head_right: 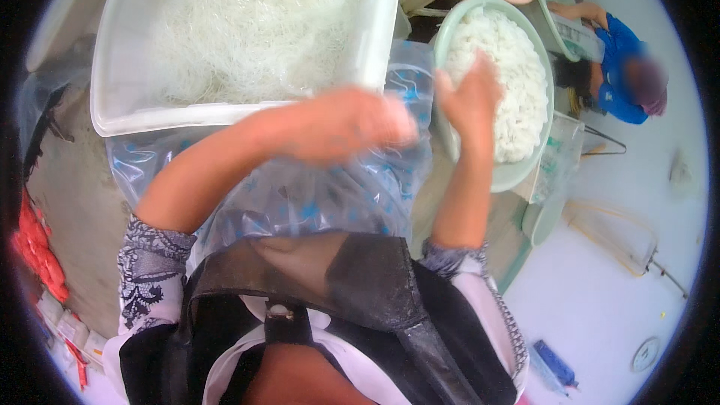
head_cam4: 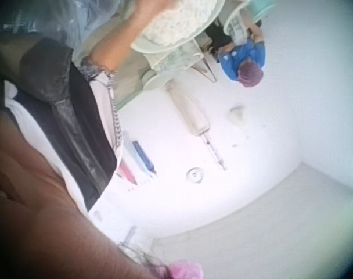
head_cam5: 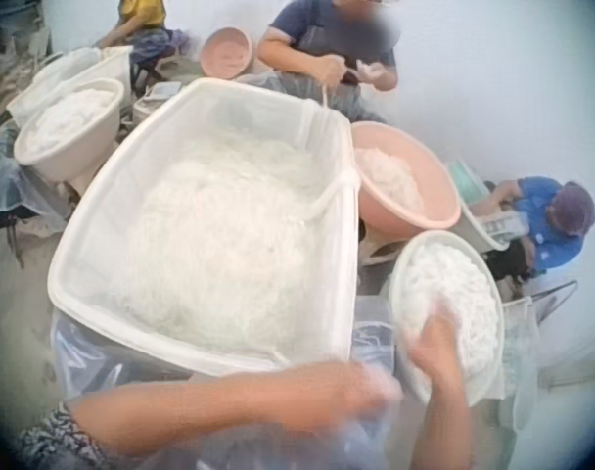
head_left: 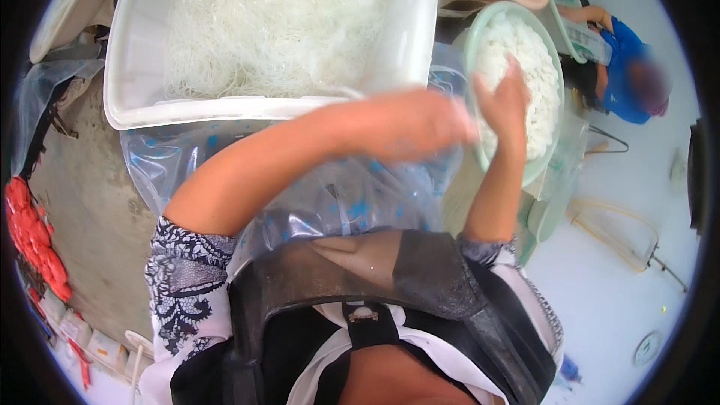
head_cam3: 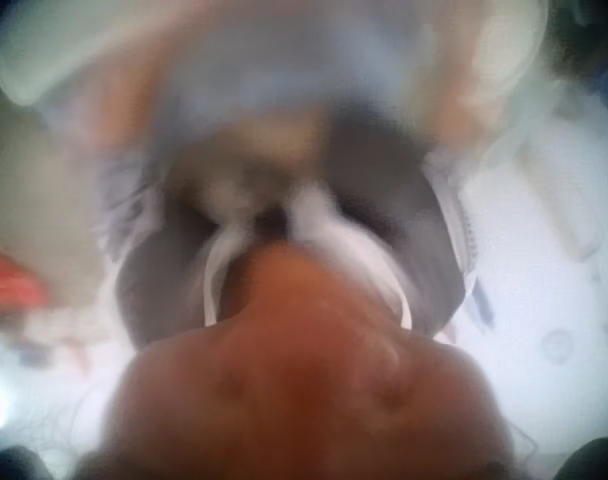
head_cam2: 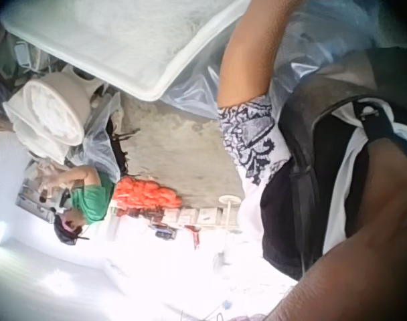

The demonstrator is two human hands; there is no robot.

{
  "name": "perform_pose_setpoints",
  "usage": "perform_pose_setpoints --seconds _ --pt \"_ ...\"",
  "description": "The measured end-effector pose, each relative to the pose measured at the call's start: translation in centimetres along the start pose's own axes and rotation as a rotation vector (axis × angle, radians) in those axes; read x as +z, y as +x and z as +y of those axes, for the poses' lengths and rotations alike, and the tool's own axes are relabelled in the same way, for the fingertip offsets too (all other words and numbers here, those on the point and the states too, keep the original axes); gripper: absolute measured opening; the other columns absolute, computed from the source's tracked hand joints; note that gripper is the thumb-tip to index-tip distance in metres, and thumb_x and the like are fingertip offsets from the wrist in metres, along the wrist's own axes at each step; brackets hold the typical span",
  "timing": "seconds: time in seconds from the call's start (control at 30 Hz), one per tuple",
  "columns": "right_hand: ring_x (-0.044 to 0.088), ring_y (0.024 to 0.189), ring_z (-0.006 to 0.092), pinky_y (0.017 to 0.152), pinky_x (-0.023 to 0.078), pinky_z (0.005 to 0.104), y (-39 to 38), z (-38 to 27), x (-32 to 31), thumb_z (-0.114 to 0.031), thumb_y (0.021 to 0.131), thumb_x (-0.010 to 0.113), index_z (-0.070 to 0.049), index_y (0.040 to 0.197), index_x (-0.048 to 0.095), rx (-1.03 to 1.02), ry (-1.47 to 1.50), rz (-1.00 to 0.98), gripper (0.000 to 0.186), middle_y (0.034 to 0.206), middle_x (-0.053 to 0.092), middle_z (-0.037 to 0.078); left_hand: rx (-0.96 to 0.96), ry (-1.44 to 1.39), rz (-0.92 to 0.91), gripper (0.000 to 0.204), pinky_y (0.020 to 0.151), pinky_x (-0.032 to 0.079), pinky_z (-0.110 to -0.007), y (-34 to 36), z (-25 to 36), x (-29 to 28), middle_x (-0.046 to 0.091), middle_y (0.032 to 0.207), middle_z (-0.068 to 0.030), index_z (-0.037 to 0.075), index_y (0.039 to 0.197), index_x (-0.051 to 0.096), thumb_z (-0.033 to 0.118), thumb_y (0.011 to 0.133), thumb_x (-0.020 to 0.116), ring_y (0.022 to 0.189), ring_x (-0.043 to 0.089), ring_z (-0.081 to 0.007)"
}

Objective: The person repeatedly picks up white fibrous material from a large white tub, separates strands by hand, and places them into a smaller container. The process continues with consistent hand movements and no tools used.

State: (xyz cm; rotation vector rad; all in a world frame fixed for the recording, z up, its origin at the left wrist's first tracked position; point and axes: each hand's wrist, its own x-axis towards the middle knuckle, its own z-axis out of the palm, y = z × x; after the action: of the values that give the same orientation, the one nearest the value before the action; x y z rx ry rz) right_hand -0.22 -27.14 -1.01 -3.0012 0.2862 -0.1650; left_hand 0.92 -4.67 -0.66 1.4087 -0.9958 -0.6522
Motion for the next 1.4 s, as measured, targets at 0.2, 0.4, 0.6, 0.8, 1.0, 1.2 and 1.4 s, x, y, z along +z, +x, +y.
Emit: perform_pose_setpoints --seconds 0.2,0.4,0.6,0.8,1.0,1.2,1.4 --pt "0.024 0.131 0.0422 0.108 0.016 0.0497 -0.7 -12.5 -3.4 -0.033 0.066 0.076 -0.005 0.109 0.059 -0.907 0.901 -0.038 0.054 0.137 0.034 0.026 -0.011 -0.277 -0.351 0.03 0.077 0.044 -0.037 -2.2 5.0 -6.2 0.061 0.085 -0.0135 0.003 0.094 0.056 0.029 0.092 0.042 0.081 0.058 -0.0259" --pt "0.036 0.127 0.0382 0.108 0.02 0.0511 -0.2 -16.1 -2.7 -0.024 0.092 0.047 0.002 0.102 0.061 -0.575 1.615 -0.071 0.032 0.127 0.047 0.025 -0.236 -0.879 0.832 0.028 0.069 0.046 -0.034 -3.0 1.8 -7.1 0.059 0.091 -0.0147 0.001 0.104 0.05 0.024 0.09 0.047 0.079 0.057 -0.0261" --pt "0.06 0.099 0.0211 0.101 0.034 0.0395 0.6 -17.4 -3.1 -0.015 0.09 0.054 0.006 0.101 0.064 -0.098 1.22 0.267 0.025 0.104 0.064 0.017 0.217 0.537 0.861 0.033 0.08 0.042 -0.042 -5.0 -1.2 -1.8 0.054 0.101 -0.021 -0.004 0.106 0.048 0.017 0.083 0.057 0.086 0.052 -0.039" --pt "0.061 0.097 0.0224 0.095 0.04 0.037 0.0 -15.2 -3.8 -0.01 0.087 0.055 0.008 0.096 0.063 -0.431 1.047 0.269 0.021 0.098 0.065 0.018 0.112 0.498 0.925 0.023 0.068 0.047 -0.042 -1.7 1.0 -1.6 0.057 0.073 -0.0137 -0.002 0.092 0.051 0.021 0.087 0.052 0.079 0.057 -0.0374" --pt "0.062 0.081 0.0185 0.064 0.049 0.0255 -1.3 -15.5 -4.7 -0.015 0.088 0.057 0.007 0.092 0.063 -0.048 1.381 0.104 0.023 0.099 0.064 0.019 -0.33 -0.606 0.247 0.03 0.05 0.048 -0.034 -4.6 7.2 -4.4 0.054 0.063 -0.0087 0.004 0.083 0.049 0.03 0.094 0.04 0.062 0.059 -0.0261" --pt "0.061 0.075 0.0235 0.063 0.047 0.0277 -0.1 -14.7 -9.1 -0.01 0.08 0.064 0.005 0.087 0.064 -0.884 0.559 -0.075 0.017 0.097 0.065 0.017 -0.006 0.187 0.41 0.022 0.051 0.044 -0.039 -6.4 7.8 -5.1 0.056 0.063 -0.016 0.0 0.072 0.055 0.018 0.082 0.046 0.059 0.056 -0.0307" --pt "0.059 0.081 0.0254 0.073 0.047 0.0322 -1.9 -14.5 -9.7 -0.007 0.078 0.061 0.004 0.082 0.062 -0.698 0.62 -0.132 0.012 0.098 0.064 0.017 0.033 -0.144 0.386 0.013 0.056 0.049 -0.038 -6.7 8.8 -6.6 0.06 0.074 -0.015 -0.002 0.082 0.059 0.008 0.077 0.052 0.069 0.059 -0.0274"
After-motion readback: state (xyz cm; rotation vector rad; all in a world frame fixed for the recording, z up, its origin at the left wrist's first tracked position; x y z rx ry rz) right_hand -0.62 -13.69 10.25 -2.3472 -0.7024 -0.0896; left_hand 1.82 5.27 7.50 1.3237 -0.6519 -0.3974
